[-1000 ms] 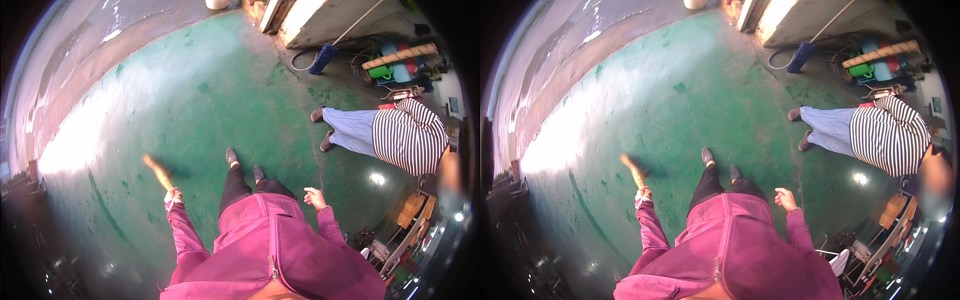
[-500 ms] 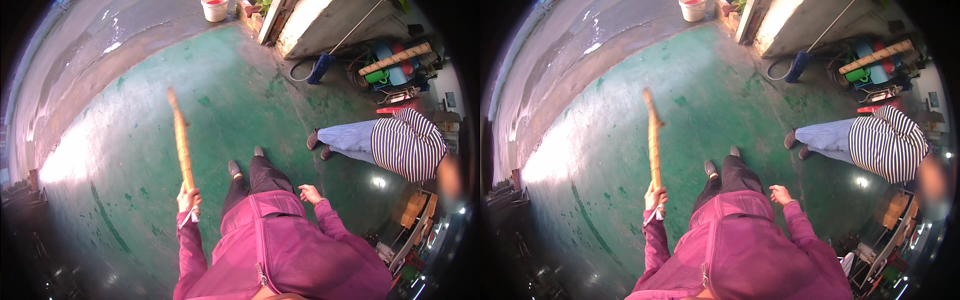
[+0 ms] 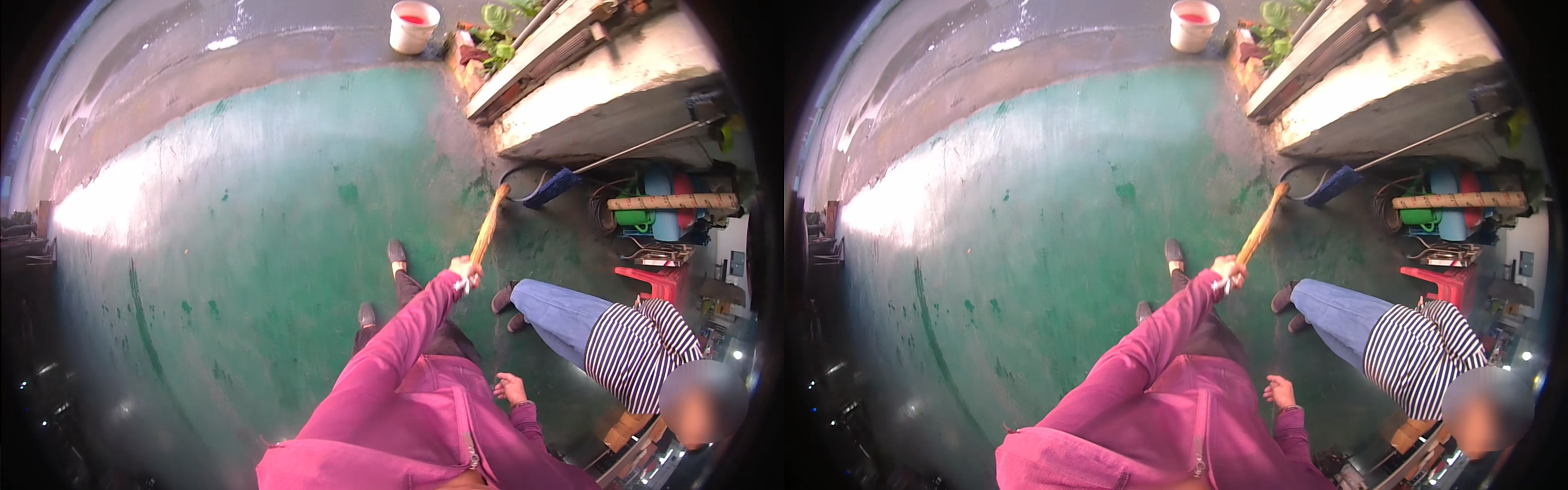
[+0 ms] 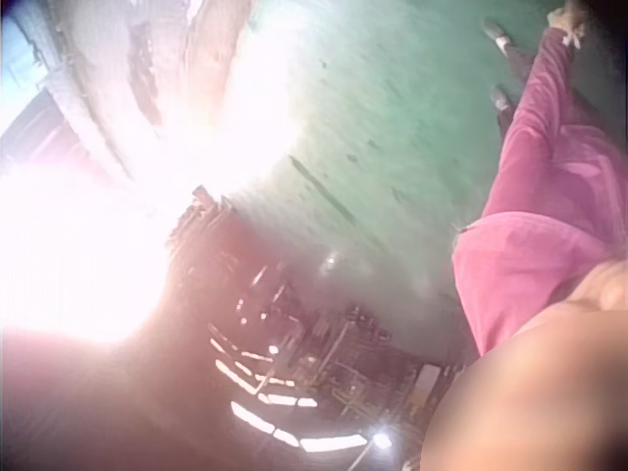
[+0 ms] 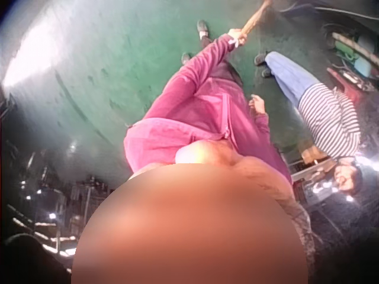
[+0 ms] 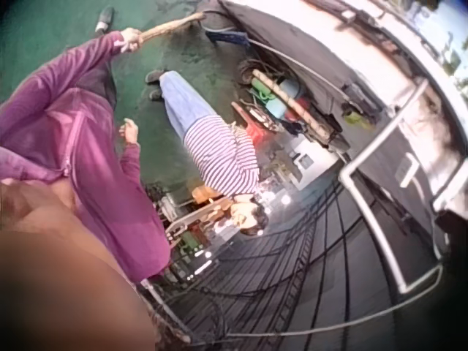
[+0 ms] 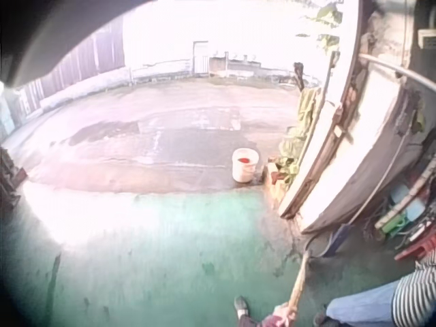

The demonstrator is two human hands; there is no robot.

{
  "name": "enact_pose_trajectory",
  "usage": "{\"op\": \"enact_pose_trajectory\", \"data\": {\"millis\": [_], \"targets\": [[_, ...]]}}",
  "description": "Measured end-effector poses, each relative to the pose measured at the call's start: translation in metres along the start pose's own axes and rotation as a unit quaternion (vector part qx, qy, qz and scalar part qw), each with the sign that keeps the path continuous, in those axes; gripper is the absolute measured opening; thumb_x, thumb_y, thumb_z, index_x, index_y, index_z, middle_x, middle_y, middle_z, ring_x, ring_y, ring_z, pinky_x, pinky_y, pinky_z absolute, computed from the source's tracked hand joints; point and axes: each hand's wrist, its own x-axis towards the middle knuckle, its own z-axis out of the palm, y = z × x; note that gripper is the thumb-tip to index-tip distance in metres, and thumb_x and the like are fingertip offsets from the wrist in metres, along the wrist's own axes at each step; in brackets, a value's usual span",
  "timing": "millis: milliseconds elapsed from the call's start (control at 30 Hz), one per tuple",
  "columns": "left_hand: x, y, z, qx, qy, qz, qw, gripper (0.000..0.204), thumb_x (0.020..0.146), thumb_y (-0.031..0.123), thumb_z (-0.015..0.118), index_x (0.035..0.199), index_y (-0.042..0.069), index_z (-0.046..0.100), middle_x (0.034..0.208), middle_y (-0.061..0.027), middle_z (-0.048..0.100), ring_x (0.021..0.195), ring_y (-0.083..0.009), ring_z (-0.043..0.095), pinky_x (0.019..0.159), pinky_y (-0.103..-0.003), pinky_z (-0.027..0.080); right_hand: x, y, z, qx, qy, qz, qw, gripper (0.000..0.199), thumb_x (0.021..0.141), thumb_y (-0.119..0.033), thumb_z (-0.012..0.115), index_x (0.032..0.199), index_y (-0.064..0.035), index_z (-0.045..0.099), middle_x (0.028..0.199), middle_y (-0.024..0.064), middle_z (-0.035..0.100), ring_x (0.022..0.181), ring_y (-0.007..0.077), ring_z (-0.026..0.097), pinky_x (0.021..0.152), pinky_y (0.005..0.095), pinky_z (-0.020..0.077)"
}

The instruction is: The person sweeps a green-painted floor with a long-handled broom, moving debris across the surface and around furniture. The camera wearer walks around tables and chairs while sweeping, and another person is present nearby.

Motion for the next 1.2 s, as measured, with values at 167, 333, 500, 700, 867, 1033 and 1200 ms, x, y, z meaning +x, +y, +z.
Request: {"op": "enact_pose_trajectory", "data": {"millis": [167, 333, 500, 700, 867, 1033, 1200], "targets": [[0.037, 0.078, -0.101, -0.178, -0.052, 0.012, 0.983, 0.023, 0.066, -0.012, 0.054, 0.077, 0.003, 0.040, 0.053, 0.0002, 0.036, 0.035, -0.0068, 0.034, 0.030, -0.020, 0.026, 0.025, -0.073, -0.024, -0.015, 0.004, -0.033, 0.999, 0.027, 0.081, -0.005, 0.039, 0.103, -0.0038, 0.054, 0.068, 0.0062, 0.056, 0.054, 0.0132, 0.056, 0.046, 0.0237, 0.0444], [-0.071, 0.091, -0.248, -0.177, 0.025, 0.007, 0.984, 0.010, 0.077, 0.009, 0.057, 0.076, 0.007, 0.047, 0.049, 0.0033, 0.044, 0.032, -0.0066, 0.037, 0.029, -0.018, 0.028, 0.047, -0.140, -0.026, -0.040, -0.035, -0.087, 0.995, 0.026, 0.083, -0.011, 0.041, 0.105, -0.0043, 0.054, 0.068, 0.0062, 0.056, 0.056, 0.0135, 0.056, 0.047, 0.0244, 0.0448], [-0.167, 0.092, -0.291, -0.352, 0.129, 0.127, 0.918, 0.011, 0.077, 0.001, 0.051, 0.082, -0.003, 0.043, 0.058, -0.0034, 0.043, 0.042, -0.0073, 0.040, 0.033, -0.018, 0.033, 0.068, -0.185, -0.021, -0.051, -0.070, -0.118, 0.989, 0.027, 0.083, -0.010, 0.039, 0.106, -0.0035, 0.053, 0.069, 0.0072, 0.057, 0.056, 0.0138, 0.056, 0.048, 0.0242, 0.0450], [-0.192, 0.136, -0.240, -0.270, 0.388, 0.286, 0.833, 0.015, 0.071, -0.002, 0.051, 0.074, 0.000, 0.037, 0.050, -0.0042, 0.036, 0.036, -0.0134, 0.037, 0.032, -0.024, 0.031, 0.089, -0.219, -0.023, -0.048, -0.068, -0.113, 0.990, 0.027, 0.082, -0.008, 0.038, 0.104, -0.0036, 0.055, 0.068, 0.0072, 0.057, 0.055, 0.0145, 0.057, 0.046, 0.0251, 0.0453], [-0.229, 0.137, -0.156, -0.155, 0.354, 0.276, 0.880, 0.023, 0.074, -0.004, 0.047, 0.093, 0.007, 0.041, 0.061, -0.0048, 0.044, 0.041, -0.0102, 0.041, 0.032, -0.021, 0.035, 0.094, -0.236, -0.017, -0.081, -0.069, -0.073, 0.992, 0.030, 0.080, -0.005, 0.036, 0.103, -0.0028, 0.054, 0.068, 0.0078, 0.057, 0.056, 0.0152, 0.058, 0.046, 0.0261, 0.0461], [-0.184, 0.185, -0.093, -0.143, 0.148, 0.141, 0.968, 0.036, 0.078, -0.002, 0.046, 0.108, 0.015, 0.037, 0.066, -0.0024, 0.040, 0.043, -0.0063, 0.033, 0.033, -0.017, 0.027, 0.090, -0.245, 0.007, -0.022, -0.042, -0.056, 0.997, 0.028, 0.082, -0.006, 0.037, 0.103, -0.0033, 0.054, 0.067, 0.0069, 0.057, 0.054, 0.0142, 0.056, 0.045, 0.0256, 0.0453], [-0.043, 0.269, -0.040, -0.117, -0.036, 0.064, 0.990, 0.027, 0.077, -0.004, 0.046, 0.101, 0.006, 0.042, 0.063, -0.0001, 0.040, 0.040, -0.0034, 0.034, 0.030, -0.017, 0.029, 0.056, -0.230, 0.035, 0.113, -0.008, -0.081, 0.990, 0.024, 0.085, -0.008, 0.038, 0.103, -0.0017, 0.052, 0.066, 0.0066, 0.056, 0.051, 0.0113, 0.055, 0.044, 0.0224, 0.0435]]}}
